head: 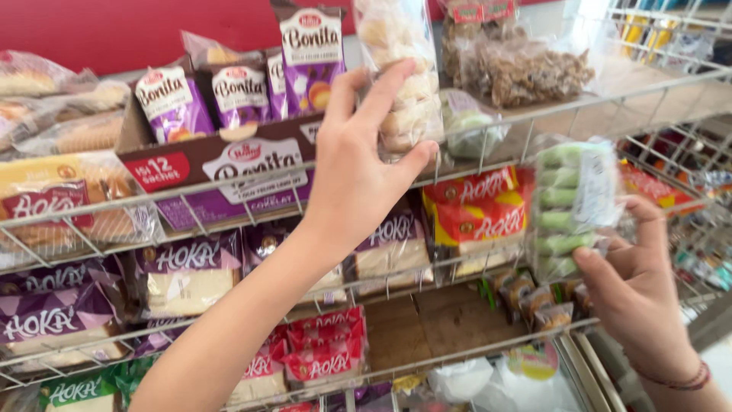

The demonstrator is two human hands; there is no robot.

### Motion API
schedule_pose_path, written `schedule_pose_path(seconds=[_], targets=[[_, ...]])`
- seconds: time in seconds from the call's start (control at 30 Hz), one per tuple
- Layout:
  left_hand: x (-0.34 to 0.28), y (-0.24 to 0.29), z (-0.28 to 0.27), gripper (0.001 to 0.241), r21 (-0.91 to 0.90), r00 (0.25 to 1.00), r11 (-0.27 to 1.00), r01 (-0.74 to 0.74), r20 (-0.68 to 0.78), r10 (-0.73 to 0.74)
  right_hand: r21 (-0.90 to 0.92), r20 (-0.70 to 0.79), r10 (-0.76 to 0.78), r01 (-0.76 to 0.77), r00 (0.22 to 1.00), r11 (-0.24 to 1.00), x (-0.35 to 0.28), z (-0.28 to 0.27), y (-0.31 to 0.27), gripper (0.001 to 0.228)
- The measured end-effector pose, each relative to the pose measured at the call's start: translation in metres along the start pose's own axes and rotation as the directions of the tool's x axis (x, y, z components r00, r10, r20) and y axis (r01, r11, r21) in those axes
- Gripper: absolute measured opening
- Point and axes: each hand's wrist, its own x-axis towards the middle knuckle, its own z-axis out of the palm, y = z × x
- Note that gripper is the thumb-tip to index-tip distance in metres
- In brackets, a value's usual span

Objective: The person scans various packaged snacks using a handheld scanner and places them onto shelves in a convenience store.

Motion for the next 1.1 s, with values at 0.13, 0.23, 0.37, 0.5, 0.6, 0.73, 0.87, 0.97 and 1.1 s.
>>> schedule_pose_path(seconds=[0.13,0.23,0.37,0.5,0.6,0.73,0.87,0.97,1.1], targets=[[0.027,-0.021,0.023,0.071,-0.021,0.978,0.977,0.21,0.016,-0.21,-0.108,0.017,-0.125,0.126,0.992,0.986,0.05,0.0,-0.034,0.067],[0.034,-0.029,0.03,0.072,0.081,0.959,0.956,0.283,0.01,-0.285,-0.194,0.042,-0.211,0.215,0.977,0.957,0.08,0.003,-0.051,0.067],[0.035,-0.03,0.036,0.07,0.16,0.968,0.959,0.236,0.049,-0.246,-0.291,0.034,-0.239,0.239,0.97,0.926,0.119,0.003,-0.063,0.066],[0.039,-0.028,0.037,0.069,0.166,0.957,0.95,0.263,0.078,-0.279,-0.223,0.051,-0.068,0.078,0.996,0.972,0.147,0.001,-0.065,0.035],[0.041,-0.026,0.036,0.068,0.183,0.926,0.925,0.334,0.118,-0.358,-0.306,0.04,-0.019,0.031,0.999,0.951,0.159,-0.003,-0.066,0.03],[0.043,-0.029,0.034,0.052,0.212,0.93,0.934,0.288,0.169,-0.325,-0.323,0.123,-0.287,0.312,0.95,0.893,0.168,0.001,-0.071,0.058],[0.043,-0.03,0.034,0.042,0.242,0.885,0.912,0.332,0.255,-0.39,-0.284,0.158,-0.238,0.275,0.958,0.918,0.179,0.008,-0.082,0.056],[0.04,-0.026,0.033,0.04,0.327,0.896,0.91,0.255,0.273,-0.349,-0.267,0.124,-0.125,0.155,0.984,0.951,0.19,0.009,-0.085,0.052],[0.042,-0.015,0.032,0.038,0.543,0.831,0.812,0.214,0.336,-0.444,-0.382,0.214,-0.077,0.156,0.974,0.911,0.199,0.008,-0.085,0.049]])
